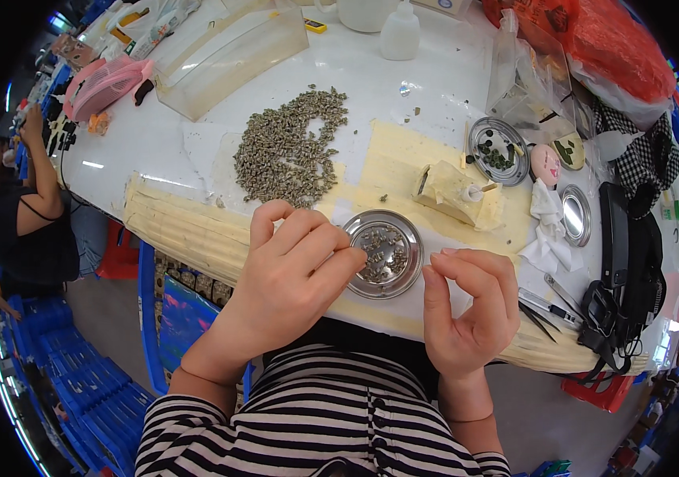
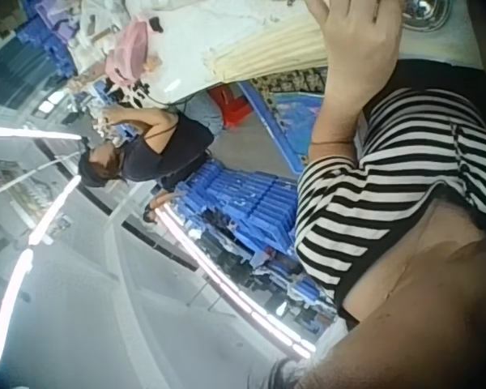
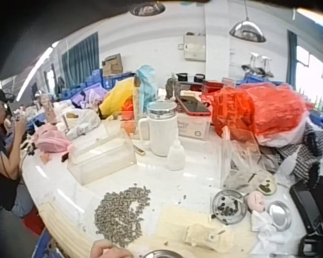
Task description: The person assembles small metal and plastic parts by hand on a work table, picking up individual components from a container and fitting them together.
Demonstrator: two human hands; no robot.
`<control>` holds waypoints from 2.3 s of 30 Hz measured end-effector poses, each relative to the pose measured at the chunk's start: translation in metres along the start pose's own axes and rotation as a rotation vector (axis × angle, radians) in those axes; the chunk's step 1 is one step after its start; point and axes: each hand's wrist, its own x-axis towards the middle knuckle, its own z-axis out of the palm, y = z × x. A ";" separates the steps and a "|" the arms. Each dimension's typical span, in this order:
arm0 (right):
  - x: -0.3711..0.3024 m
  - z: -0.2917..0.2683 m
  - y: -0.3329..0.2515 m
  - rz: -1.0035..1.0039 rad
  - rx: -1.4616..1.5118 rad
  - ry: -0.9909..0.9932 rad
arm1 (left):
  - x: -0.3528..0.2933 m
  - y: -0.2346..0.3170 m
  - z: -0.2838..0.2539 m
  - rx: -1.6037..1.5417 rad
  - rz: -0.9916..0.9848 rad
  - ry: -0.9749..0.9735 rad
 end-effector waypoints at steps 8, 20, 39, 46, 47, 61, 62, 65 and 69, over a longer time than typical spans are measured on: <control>-0.002 -0.001 0.001 0.023 0.021 0.002 | 0.009 -0.014 -0.017 -0.004 -0.093 0.076; -0.002 -0.001 0.000 0.015 0.042 -0.018 | 0.034 -0.027 -0.010 -0.063 -0.021 0.012; -0.002 -0.001 -0.001 0.016 0.058 -0.014 | 0.056 -0.048 0.014 -0.027 0.190 -0.064; -0.001 -0.002 -0.001 0.120 0.122 -0.028 | 0.046 -0.030 -0.002 -0.511 0.035 0.046; -0.001 -0.002 -0.001 0.122 0.124 -0.033 | 0.042 -0.022 -0.002 -0.566 -0.021 0.035; -0.003 -0.003 0.002 0.294 0.353 -0.121 | 0.032 0.008 0.000 -0.400 0.223 0.144; -0.003 -0.003 0.002 0.312 0.376 -0.121 | 0.032 0.008 0.001 -0.419 0.215 0.144; -0.003 -0.004 0.001 0.341 0.416 -0.113 | 0.032 0.012 0.002 -0.483 0.105 0.166; -0.004 -0.004 0.000 0.352 0.435 -0.099 | 0.030 0.003 0.007 -0.476 0.131 0.174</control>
